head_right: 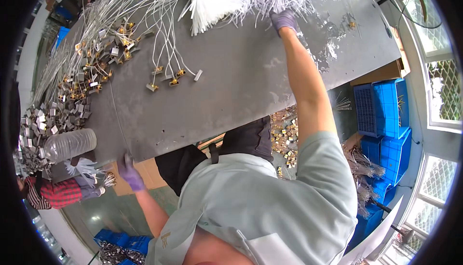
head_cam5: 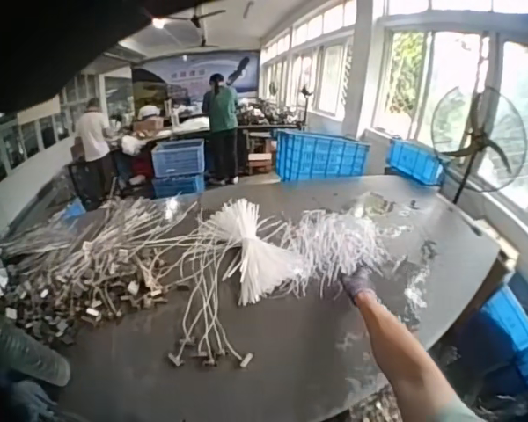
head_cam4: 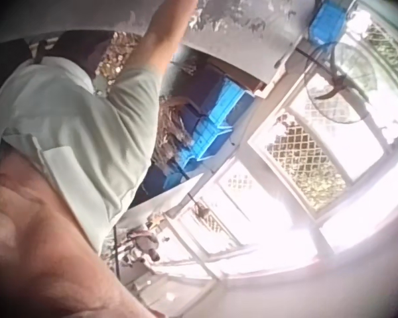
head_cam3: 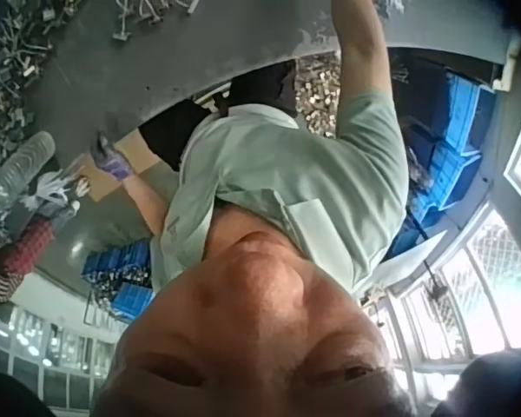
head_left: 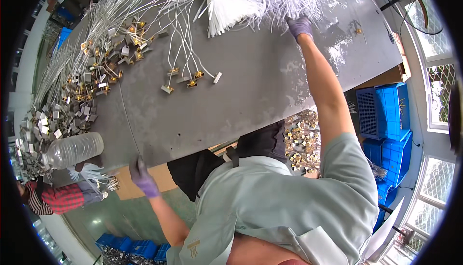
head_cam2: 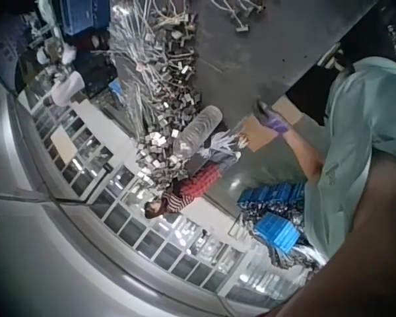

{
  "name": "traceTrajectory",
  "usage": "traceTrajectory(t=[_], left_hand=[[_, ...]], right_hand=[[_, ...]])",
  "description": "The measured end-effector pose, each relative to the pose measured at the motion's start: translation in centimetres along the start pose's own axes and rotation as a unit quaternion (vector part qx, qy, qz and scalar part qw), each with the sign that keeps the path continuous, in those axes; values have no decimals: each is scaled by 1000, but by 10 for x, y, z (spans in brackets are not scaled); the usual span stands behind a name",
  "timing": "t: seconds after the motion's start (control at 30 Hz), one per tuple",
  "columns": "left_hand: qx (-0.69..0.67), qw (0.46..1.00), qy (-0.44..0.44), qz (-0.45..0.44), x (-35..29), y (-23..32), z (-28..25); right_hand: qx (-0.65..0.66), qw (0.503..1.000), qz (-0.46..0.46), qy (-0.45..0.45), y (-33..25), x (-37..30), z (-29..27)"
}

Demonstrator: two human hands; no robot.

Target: Bundling and organizing electrical wires into harness assemblies at a workbench.

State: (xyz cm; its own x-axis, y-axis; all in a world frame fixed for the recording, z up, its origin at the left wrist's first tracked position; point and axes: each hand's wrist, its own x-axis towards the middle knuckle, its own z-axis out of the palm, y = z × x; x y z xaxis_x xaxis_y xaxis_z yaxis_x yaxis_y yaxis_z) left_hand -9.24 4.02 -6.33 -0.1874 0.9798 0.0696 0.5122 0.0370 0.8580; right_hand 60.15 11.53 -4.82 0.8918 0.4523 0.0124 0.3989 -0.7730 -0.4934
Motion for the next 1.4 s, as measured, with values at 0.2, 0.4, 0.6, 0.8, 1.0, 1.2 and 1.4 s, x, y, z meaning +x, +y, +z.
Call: traceTrajectory(t=[0.2, 0.4, 0.6, 0.8, 1.0, 1.2, 1.4], left_hand=[[-92, 990, 44, -94, -27, -32, -27], [-34, 998, -12, -47, -13, -21, -5], [-140, 976, -148, -77, -12, 80, 54], [-268, 847, -451, -79, 4, 126, 172], [-321, 836, -438, -80, 22, 145, 198], [10, 947, -266, 182, 112, 141, 166], [322, 904, -98, 263, 251, 93, 179]], right_hand=[[-101, 989, -61, -85, 9, 39, 35], [-340, 775, -480, -230, 37, 40, 32], [272, 861, -139, -407, 14, -145, -4], [172, 803, -230, -522, -39, -271, -10], [182, 805, -325, -463, -78, -301, 4], [335, 817, -343, -321, -73, -292, 17], [125, 861, -475, -133, -28, -281, 39]])
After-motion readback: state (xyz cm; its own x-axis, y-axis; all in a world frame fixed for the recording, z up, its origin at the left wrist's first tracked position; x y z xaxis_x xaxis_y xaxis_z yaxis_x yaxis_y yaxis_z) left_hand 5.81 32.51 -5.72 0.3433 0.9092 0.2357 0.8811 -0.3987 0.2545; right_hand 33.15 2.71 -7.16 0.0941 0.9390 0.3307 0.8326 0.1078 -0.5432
